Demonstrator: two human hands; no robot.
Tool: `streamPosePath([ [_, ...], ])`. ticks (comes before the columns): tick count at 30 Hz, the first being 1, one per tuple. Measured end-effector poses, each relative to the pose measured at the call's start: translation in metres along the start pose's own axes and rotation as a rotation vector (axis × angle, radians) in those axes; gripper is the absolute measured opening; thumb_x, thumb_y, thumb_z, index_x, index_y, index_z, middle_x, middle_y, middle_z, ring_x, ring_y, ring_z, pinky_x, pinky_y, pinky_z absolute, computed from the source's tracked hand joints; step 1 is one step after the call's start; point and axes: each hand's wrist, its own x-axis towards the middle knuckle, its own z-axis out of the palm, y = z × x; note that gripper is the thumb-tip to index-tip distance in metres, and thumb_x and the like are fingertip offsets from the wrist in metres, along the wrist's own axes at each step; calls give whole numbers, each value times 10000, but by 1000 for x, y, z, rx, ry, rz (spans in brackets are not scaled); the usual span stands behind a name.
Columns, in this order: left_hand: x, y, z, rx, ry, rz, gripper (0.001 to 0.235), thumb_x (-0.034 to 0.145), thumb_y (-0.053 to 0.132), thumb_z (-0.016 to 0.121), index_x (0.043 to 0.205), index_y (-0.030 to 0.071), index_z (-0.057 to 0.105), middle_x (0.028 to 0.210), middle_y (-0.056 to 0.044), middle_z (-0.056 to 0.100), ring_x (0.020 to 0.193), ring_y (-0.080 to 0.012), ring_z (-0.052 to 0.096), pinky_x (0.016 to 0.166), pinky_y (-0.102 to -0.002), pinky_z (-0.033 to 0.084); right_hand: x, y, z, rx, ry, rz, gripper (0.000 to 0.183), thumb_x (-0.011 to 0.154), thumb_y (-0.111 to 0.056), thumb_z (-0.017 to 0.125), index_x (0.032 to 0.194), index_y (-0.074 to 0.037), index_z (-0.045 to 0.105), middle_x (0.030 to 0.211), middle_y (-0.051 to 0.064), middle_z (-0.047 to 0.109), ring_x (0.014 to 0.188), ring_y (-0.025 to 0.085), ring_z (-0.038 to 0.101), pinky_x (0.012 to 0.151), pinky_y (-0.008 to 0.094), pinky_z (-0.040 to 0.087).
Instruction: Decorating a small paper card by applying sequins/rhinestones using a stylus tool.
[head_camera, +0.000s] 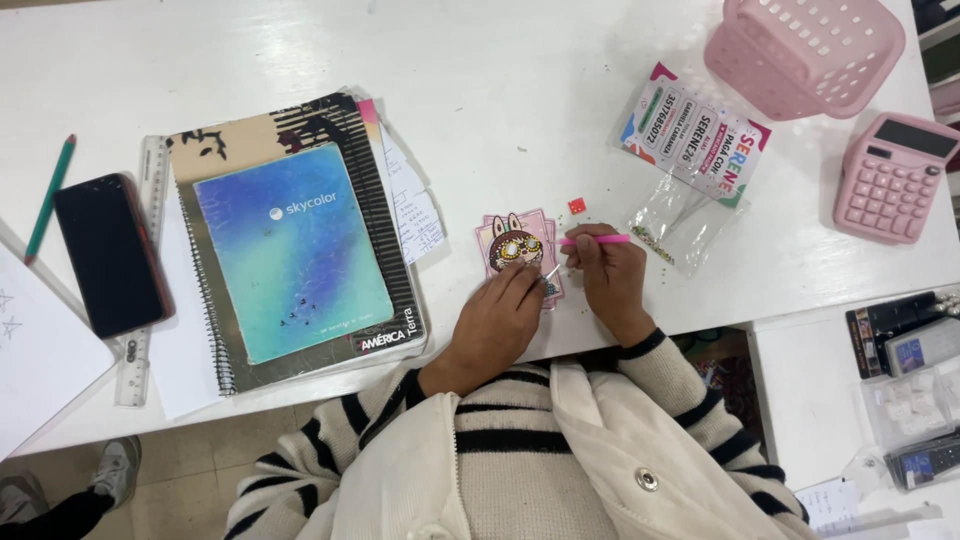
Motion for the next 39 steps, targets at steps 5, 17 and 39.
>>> streamPosePath([
  [5,-1,-1,2,-19,39,-9,247,942,115,650,1143,-23,688,1285,-152,644,1242,-320,607,995,-416,547,18,-12,25,-115,-109,-56,228,1094,-198,579,1074,-15,714,781,56,692,680,105,648,640,257,537],
  [17,-2,-3,3,-70,56,-8,253,930,151,656,1122,-12,686,1264,-188,638,1234,-341,607,1005,-429,537,31,-13,49,-194,-224,-70,143,1047,-137,602,1070,-35,700,975,86,726,713,159,684,662,287,564],
  [39,-2,-3,3,-62,45,1,252,941,168,660,1109,-18,687,1230,-192,647,1210,-349,622,1015,-426,537,31,-17,50,-198,-208,-86,173,1049,-175,604,1059,-27,694,977,102,733,731,172,697,664,294,564],
])
